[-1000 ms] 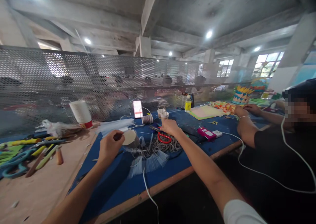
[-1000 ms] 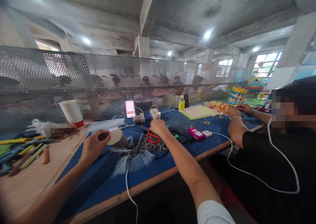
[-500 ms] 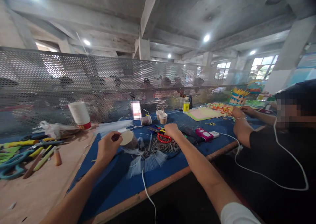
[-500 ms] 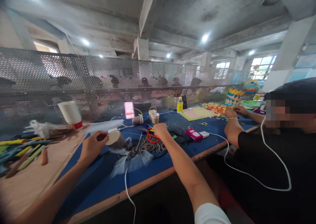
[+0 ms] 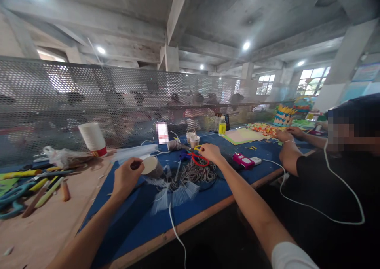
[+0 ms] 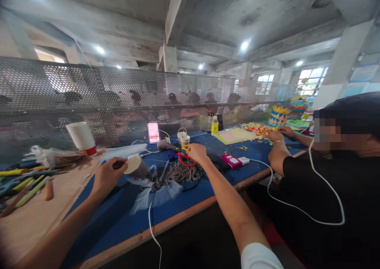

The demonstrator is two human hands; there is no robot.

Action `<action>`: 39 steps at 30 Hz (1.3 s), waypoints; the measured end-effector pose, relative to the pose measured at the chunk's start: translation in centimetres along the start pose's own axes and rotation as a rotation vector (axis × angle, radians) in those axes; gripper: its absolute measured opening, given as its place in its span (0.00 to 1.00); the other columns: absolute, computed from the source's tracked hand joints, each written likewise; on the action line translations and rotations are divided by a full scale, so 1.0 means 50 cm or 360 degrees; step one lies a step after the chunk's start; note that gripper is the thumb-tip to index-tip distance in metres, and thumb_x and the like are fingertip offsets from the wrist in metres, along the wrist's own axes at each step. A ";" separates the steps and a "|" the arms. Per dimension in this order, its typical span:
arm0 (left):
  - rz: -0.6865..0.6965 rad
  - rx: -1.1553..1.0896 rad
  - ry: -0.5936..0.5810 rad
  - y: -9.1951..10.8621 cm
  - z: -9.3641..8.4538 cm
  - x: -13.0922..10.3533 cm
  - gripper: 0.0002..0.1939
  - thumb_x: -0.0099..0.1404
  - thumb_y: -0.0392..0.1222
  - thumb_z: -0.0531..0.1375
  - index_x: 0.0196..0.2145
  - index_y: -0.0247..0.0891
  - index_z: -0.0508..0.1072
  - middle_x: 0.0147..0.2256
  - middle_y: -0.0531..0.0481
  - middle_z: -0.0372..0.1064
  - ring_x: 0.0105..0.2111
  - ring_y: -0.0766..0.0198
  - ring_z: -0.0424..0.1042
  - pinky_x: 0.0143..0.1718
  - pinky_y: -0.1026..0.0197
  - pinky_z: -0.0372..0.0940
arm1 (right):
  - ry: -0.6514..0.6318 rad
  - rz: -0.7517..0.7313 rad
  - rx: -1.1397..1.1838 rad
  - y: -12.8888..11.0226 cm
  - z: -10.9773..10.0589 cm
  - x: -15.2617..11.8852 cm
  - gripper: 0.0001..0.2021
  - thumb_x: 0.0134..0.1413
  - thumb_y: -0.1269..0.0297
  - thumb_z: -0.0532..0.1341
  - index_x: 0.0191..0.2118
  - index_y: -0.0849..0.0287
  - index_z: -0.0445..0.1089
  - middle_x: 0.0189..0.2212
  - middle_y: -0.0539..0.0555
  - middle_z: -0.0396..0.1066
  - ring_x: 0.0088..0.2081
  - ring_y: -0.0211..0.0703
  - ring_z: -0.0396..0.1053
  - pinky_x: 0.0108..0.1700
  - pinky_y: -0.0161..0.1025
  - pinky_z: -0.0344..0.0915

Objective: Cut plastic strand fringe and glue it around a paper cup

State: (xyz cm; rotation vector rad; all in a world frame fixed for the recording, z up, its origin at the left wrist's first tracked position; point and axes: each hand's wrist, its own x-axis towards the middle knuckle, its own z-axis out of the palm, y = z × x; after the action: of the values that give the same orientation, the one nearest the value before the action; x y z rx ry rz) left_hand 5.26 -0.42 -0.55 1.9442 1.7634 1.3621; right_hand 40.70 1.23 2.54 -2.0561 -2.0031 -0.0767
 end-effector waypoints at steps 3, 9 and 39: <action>-0.0003 -0.0002 -0.0004 -0.005 -0.001 0.002 0.14 0.57 0.50 0.58 0.37 0.40 0.75 0.33 0.48 0.77 0.37 0.54 0.77 0.41 0.57 0.66 | 0.0052 0.0075 0.0062 0.034 -0.026 0.008 0.13 0.62 0.51 0.59 0.43 0.47 0.77 0.44 0.50 0.79 0.47 0.45 0.75 0.44 0.36 0.65; 0.0013 -0.0021 -0.0010 -0.012 0.001 0.004 0.15 0.58 0.50 0.59 0.38 0.40 0.75 0.33 0.48 0.78 0.36 0.54 0.77 0.41 0.56 0.67 | 0.0139 0.0425 0.0018 0.120 -0.059 0.038 0.17 0.66 0.53 0.54 0.49 0.53 0.76 0.48 0.58 0.77 0.51 0.51 0.74 0.45 0.39 0.67; -0.0017 -0.0139 0.0103 0.008 -0.010 0.001 0.13 0.58 0.48 0.59 0.36 0.38 0.77 0.32 0.48 0.78 0.34 0.57 0.76 0.40 0.59 0.66 | -0.0169 -0.0172 -0.0010 -0.148 0.063 0.064 0.16 0.61 0.49 0.60 0.44 0.53 0.75 0.46 0.54 0.78 0.50 0.47 0.75 0.46 0.36 0.66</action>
State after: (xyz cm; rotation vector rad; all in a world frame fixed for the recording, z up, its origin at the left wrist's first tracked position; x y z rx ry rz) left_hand 5.19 -0.71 0.03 1.8631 1.7089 1.4879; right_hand 33.04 5.11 1.38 -1.9937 -2.1792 0.0052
